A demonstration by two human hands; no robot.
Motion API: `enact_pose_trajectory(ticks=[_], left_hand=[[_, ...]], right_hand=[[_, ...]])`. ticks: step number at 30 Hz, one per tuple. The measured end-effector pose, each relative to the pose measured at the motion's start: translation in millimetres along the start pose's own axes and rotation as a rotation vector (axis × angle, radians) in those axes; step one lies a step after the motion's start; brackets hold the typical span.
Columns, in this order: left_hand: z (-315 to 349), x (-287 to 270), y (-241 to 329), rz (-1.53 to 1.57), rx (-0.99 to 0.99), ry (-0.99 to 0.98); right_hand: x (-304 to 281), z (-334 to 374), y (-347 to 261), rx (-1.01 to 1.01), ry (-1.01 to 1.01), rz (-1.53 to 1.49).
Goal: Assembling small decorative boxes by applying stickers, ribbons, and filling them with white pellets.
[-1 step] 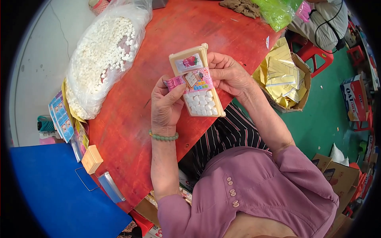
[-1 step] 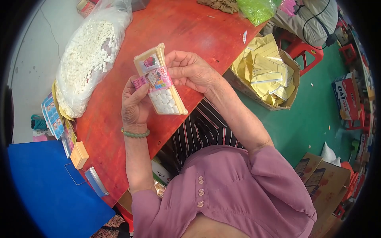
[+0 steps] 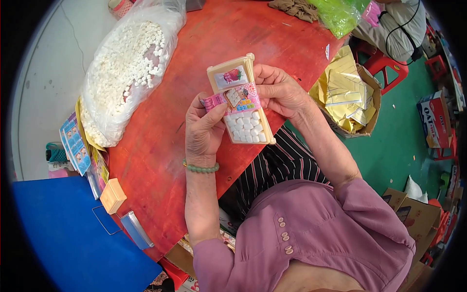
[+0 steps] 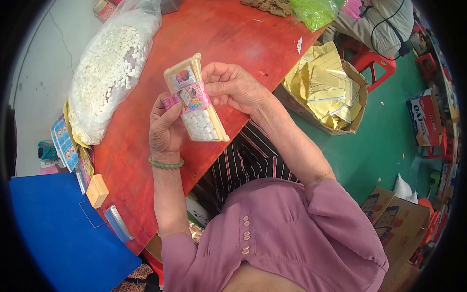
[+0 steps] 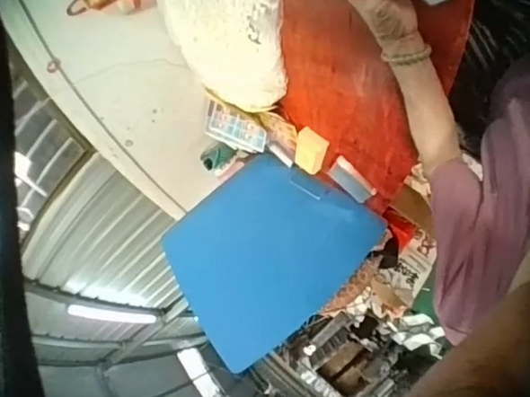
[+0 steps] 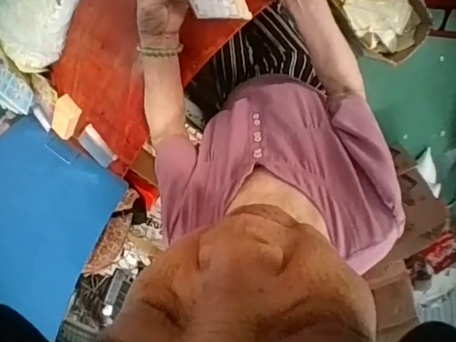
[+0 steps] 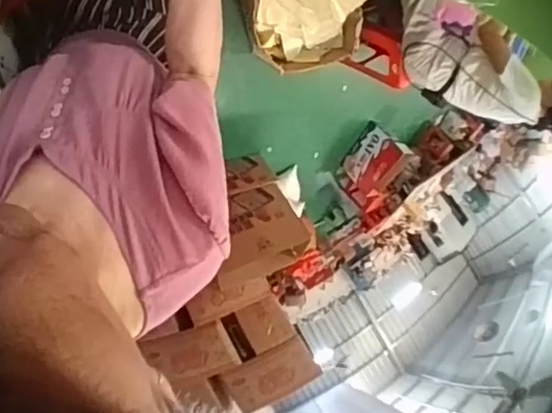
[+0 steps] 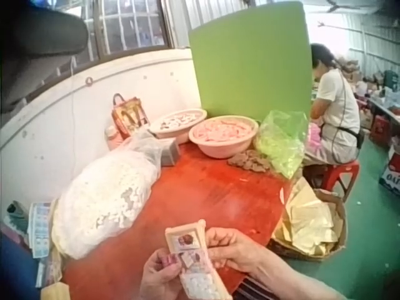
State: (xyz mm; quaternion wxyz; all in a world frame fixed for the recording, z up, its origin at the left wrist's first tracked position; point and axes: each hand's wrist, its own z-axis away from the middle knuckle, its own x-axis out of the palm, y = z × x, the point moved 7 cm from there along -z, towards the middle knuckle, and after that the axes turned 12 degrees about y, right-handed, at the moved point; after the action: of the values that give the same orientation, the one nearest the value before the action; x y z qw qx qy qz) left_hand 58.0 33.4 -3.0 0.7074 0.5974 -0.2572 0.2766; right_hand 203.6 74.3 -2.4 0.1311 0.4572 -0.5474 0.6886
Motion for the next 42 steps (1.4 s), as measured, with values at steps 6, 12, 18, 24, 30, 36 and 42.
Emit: enact_pose_trajectory(ticks=[6,12,18,24,30,36,42], left_hand=[[-1,0,-2,0.048,0.029,-0.026],[-3,-1,-2,0.029,0.01,-0.005],[-2,-1,-5,-0.05,0.001,-0.008],[-3,-2,-2,-0.098,0.073,0.035],[-2,5,2,-0.143,0.153,0.047],[0,6,0,-0.206,0.15,0.037],[2,7,10,-0.324,0.186,0.062]], right_hand=[[-3,-4,6,0.006,-0.106,-0.049],[-5,-8,6,0.013,-0.177,-0.079],[1,-8,10,0.001,-0.067,0.014],[-13,5,0,-0.007,0.329,0.182],[18,30,-7,-0.122,0.346,0.467],[16,32,-1,-0.171,0.376,0.443],[10,29,0,-0.176,0.349,0.44]])
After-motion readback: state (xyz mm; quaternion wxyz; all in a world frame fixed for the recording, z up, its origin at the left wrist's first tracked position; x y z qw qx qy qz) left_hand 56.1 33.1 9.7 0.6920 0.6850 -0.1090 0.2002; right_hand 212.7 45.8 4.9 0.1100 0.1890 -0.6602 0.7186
